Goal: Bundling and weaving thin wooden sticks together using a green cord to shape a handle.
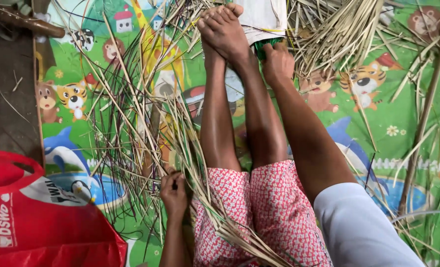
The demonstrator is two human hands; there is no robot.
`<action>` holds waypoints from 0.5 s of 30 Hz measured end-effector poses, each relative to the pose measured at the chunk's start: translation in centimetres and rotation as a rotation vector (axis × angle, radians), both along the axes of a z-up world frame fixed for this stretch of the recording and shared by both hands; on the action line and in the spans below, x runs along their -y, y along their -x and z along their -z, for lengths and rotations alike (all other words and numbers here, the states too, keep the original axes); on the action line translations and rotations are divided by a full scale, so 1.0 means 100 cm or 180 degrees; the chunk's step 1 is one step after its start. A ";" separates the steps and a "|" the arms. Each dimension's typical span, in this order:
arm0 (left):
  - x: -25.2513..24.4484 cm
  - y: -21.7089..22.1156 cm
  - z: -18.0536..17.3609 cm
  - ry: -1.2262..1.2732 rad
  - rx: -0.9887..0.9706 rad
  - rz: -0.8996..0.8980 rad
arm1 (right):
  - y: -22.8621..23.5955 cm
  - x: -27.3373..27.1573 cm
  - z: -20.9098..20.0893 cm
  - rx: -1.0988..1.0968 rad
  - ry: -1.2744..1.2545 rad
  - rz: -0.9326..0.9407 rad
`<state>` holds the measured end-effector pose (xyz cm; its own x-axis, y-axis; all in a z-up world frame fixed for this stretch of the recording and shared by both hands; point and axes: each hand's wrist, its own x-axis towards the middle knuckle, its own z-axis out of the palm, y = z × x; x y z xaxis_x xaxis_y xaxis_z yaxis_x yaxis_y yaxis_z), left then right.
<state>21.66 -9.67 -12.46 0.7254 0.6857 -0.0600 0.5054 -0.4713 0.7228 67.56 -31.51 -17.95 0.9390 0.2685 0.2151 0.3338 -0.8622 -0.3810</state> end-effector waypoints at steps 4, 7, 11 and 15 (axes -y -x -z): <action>-0.004 0.008 0.010 -0.0008 0.0118 -0.0037 | -0.008 -0.001 0.003 0.0303 0.0371 -0.0101; -0.002 0.007 0.000 0.0039 0.0109 -0.0057 | -0.003 0.005 -0.008 0.0571 -0.0199 -0.0155; -0.003 0.003 -0.007 -0.0176 0.0211 0.0078 | 0.031 0.022 -0.020 0.0479 -0.0527 -0.0151; 0.014 -0.003 -0.036 0.0197 0.1023 -0.0130 | 0.095 0.048 -0.021 0.0719 -0.0857 -0.0614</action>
